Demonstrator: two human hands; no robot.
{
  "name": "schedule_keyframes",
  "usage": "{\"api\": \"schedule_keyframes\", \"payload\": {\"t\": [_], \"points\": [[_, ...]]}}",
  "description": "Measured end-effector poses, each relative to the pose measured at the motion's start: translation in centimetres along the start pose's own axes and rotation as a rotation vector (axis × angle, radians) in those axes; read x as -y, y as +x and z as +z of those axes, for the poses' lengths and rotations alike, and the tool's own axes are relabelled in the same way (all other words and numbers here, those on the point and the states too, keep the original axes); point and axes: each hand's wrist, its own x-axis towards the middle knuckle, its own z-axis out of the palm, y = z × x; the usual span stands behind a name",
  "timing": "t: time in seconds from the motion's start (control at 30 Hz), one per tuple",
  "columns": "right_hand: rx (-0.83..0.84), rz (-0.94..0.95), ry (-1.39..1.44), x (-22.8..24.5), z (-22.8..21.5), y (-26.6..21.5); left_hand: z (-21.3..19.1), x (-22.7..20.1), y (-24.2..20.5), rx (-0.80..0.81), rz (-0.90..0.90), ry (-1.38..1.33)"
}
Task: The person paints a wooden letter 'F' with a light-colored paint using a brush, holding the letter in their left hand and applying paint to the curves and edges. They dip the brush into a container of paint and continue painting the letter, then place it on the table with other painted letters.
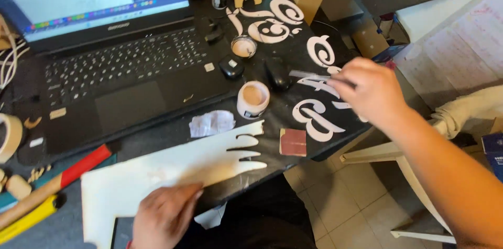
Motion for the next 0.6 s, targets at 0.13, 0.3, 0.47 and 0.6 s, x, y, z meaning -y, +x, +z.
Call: {"api": "schedule_keyframes", "payload": {"t": [0.13,0.3,0.47,0.6], "points": [[-0.102,0.069,-0.066,-6.5,5.2,1.7,0.8,1.4,-2.4,-0.076,-0.044,0.085],[-0.038,-0.144,-0.218,-8.7,9.4,4.9,0.9,4.4,-1.5,1.336,-0.834,0.353],[-0.109,-0.186,-0.167,-7.9,11.7,5.8,1.0,1.8,0.1,0.838,-0.67,0.237],[0.056,-0.139,-0.115,-8.0,11.9,5.8,1.1,-0.2,1.3,0.183,-0.425,0.119]]}}
